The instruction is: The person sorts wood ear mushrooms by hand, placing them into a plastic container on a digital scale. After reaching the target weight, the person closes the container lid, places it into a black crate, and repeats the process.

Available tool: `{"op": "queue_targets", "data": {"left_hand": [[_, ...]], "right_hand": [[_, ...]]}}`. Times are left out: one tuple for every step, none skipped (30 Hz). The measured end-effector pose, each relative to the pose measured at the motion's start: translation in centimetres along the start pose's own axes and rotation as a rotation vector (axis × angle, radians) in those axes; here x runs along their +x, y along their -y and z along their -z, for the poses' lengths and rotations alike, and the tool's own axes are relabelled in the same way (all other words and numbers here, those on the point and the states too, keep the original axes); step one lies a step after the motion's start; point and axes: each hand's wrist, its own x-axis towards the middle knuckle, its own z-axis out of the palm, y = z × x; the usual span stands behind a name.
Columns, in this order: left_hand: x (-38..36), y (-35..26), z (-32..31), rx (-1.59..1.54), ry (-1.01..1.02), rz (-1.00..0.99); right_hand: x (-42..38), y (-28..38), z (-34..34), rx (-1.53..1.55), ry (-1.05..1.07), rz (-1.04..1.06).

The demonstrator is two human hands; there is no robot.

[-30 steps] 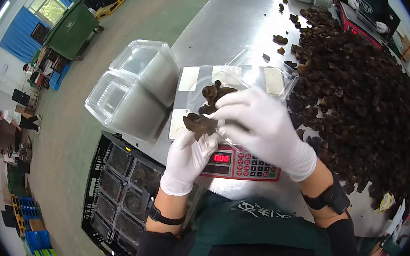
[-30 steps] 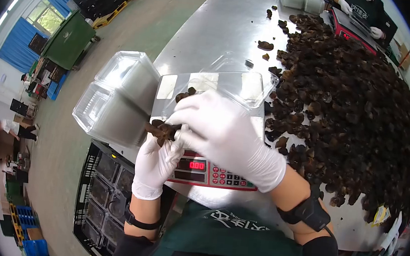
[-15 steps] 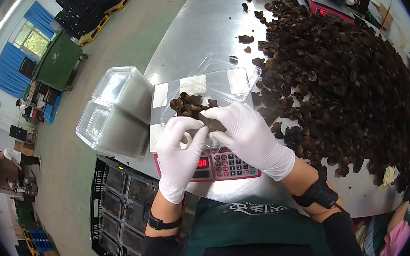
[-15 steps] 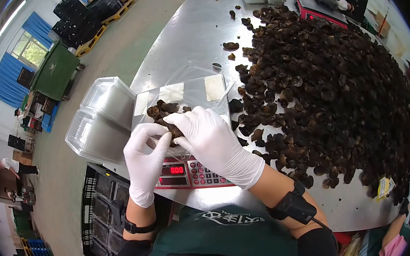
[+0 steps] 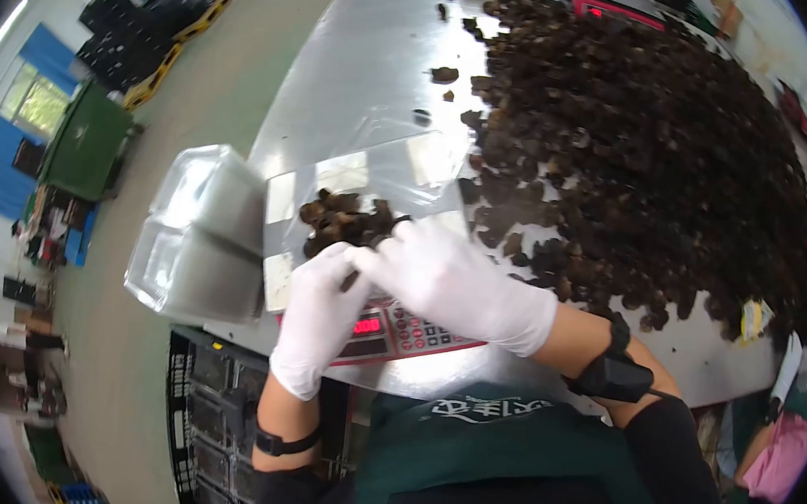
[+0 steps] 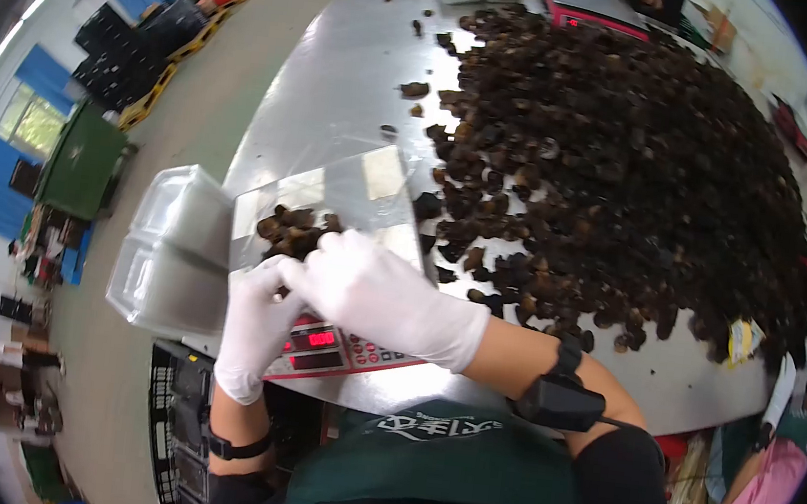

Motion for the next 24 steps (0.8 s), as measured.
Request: {"op": "queue_targets", "data": {"left_hand": [[0.0,0.1,0.2,0.006,0.025,0.002],[0.0,0.2,0.4,0.008,0.034,-0.007],[0.0,0.1,0.6,0.014,0.041,-0.012],[0.0,-0.3,0.8,0.012,0.046,0.037],[0.1,-0.2,0.8,0.012,0.049,0.038],[0.0,-0.1,0.9,-0.028,-0.001,0.068],[-0.2,0.1,1.2,-0.061,-0.060,0.103],[-0.2,0.6,0.9,-0.077,-0.191,-0.052],[-0.4,0.4,1.1,-0.118,-0.205,-0.039],[-0.5,0.0,0.9,-0.216,-0.174,-0.011],[-0.6,-0.2,0.6,-0.320,-0.140,0.015],[-1.0,0.2,0.3,-0.479,-0.059,0.108],[-1.3,0.6,-0.1,-0.641,0.026,0.196],[-1.6,0.7,-0.4,-0.651,-0.016,0.163],[-1.9,1.0,-0.4,-0.650,-0.023,0.167],[-2.2,1.3,-0.4,-0.643,-0.042,0.197],[-2.5,1.6,-0.4,-0.636,-0.060,0.226],[-2.6,1.9,-0.5,-0.691,-0.073,0.228],[-2.6,1.7,-0.7,-0.691,-0.074,0.229],[-2.7,1.5,-0.9,-0.698,-0.128,0.218],[-2.7,1.3,-1.2,-0.704,-0.182,0.206],[-2.9,1.2,-1.5,-0.703,-0.181,0.207],[-3.0,1.1,-1.8,-0.763,-0.199,0.196],[-3.0,1.0,-2.0,-0.823,-0.215,0.183]], "right_hand": [[-0.1,0.2,-0.5,-0.004,-0.002,-0.018],[0.0,0.3,-0.6,0.030,-0.010,-0.030],[0.0,0.4,-1.0,-0.001,-0.008,-0.016],[0.0,0.3,-1.0,-0.056,0.033,-0.023],[0.0,0.4,-1.2,-0.101,0.072,-0.019],[0.2,0.2,-1.3,0.095,-0.018,-0.082],[0.3,-0.3,-1.4,0.300,-0.108,-0.135],[0.3,-0.5,-1.0,0.430,-0.086,-0.208],[0.2,-0.3,-0.8,0.482,-0.107,-0.278],[0.0,-0.2,-1.0,0.532,-0.119,-0.315],[-0.2,0.0,-1.3,0.578,-0.126,-0.359],[-0.3,0.1,-1.5,0.562,-0.159,-0.329],[-0.2,0.3,-1.3,0.574,-0.150,-0.321],[-0.1,0.5,-0.8,0.563,-0.136,-0.340],[-0.1,0.6,-0.5,0.549,-0.125,-0.361],[-0.5,0.5,-0.9,0.480,-0.115,-0.356],[-0.5,0.5,-0.9,0.483,-0.115,-0.353],[-0.6,0.5,-0.9,0.496,-0.125,-0.351],[-0.6,0.5,-0.9,0.509,-0.134,-0.350],[-0.5,0.6,-1.0,0.510,-0.133,-0.350],[-0.4,0.7,-1.0,0.508,-0.157,-0.348],[-0.3,0.8,-1.0,0.507,-0.182,-0.348],[-0.4,0.8,-0.9,0.507,-0.184,-0.350],[-0.6,0.5,-0.7,0.512,-0.126,-0.353]]}}
